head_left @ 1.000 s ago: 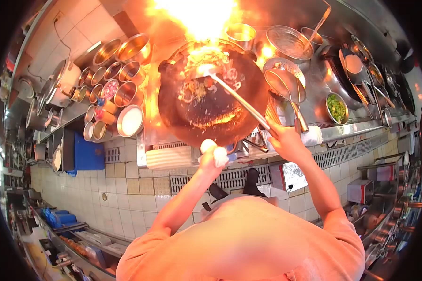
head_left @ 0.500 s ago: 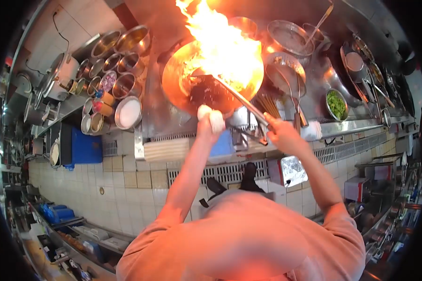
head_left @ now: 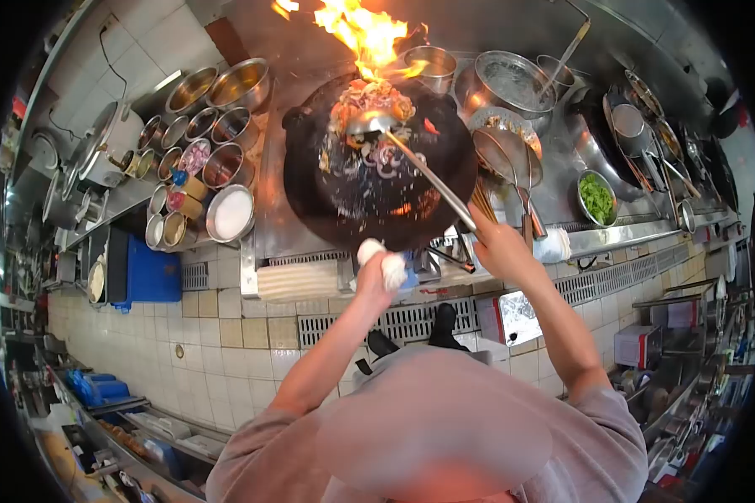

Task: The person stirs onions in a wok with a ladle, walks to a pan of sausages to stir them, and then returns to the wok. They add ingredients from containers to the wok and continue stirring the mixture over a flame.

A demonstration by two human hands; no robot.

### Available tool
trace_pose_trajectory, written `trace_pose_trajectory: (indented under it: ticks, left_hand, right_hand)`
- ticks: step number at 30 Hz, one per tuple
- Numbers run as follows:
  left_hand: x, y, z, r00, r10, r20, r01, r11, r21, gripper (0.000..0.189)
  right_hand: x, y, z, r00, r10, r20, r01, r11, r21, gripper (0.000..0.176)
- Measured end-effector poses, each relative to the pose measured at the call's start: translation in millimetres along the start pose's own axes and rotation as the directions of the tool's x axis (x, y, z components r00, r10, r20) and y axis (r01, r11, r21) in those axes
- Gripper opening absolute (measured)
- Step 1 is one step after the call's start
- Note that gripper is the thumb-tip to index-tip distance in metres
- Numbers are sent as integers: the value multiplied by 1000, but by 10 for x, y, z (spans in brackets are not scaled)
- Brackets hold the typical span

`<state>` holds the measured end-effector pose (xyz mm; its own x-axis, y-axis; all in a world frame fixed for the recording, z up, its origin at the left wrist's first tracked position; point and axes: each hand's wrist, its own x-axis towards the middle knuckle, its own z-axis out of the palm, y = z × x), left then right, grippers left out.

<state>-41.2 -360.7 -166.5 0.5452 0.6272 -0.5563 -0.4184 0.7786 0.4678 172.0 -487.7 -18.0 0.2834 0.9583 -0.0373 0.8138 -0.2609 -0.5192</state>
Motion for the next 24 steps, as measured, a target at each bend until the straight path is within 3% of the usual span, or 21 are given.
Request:
trace_pose_trajectory:
  ticks: [2, 3, 4, 5, 8, 10, 12, 16, 18, 19, 21, 22, 24]
  left_hand:
    - [-31, 119, -48, 993, 24, 111, -28, 999, 36, 12]
    - [116, 232, 67, 999, 2, -51, -5, 997, -71, 10]
    - [420, 335, 30, 998, -48, -49, 42, 992, -116, 10]
    - [597, 460, 123, 998, -18, -52, 17, 1000, -16, 12]
    - [1210, 632, 23, 999, -26, 32, 26, 1000, 18, 14]
    - [1232, 607, -45, 998, -51, 27, 49, 996, 78, 15]
    - [1148, 677, 46, 999, -40, -13, 42, 986, 159, 18]
    - [841, 787, 20, 990, -139, 0, 136, 967, 215, 27]
    - [759, 655, -212, 998, 5, 67, -20, 973, 232, 37]
    - [663, 611, -247, 992, 80, 102, -102, 967, 235, 42]
    - [281, 463, -194, 968, 250, -8, -209, 827, 522, 50]
    - [111, 393, -119, 940, 339, -41, -231, 721, 653, 55]
    - [29, 263, -89, 939, 340, 42, -161, 331, 930, 60]
  right_hand:
    - [-376, -111, -304, 1000, -21, -15, 22, 996, 88, 60]
    - [-543, -237, -522, 993, 67, 101, -86, 975, 204, 57]
    - [-697, -291, -614, 985, 104, 140, -132, 968, 212, 56]
    - [-775, -300, -674, 978, 131, 165, -165, 963, 213, 54]
    - [-633, 97, -288, 997, 58, 58, -67, 984, 168, 52]
    - [-233, 174, -52, 996, 79, 40, -87, 956, 281, 55]
    - [37, 119, 84, 974, 218, 61, -218, 830, 514, 54]
    - [379, 56, 558, 983, 155, -99, -102, 908, 406, 56]
    - [430, 43, 738, 986, 102, -135, -56, 949, 310, 57]
    - [389, 20, 671, 992, 91, -82, -56, 931, 360, 58]
    - [149, -59, 458, 998, 62, 30, -69, 887, 457, 59]
    - [77, -122, 364, 967, 136, 215, -241, 761, 602, 60]
    - [205, -6, 329, 924, 170, 343, -372, 609, 700, 58]
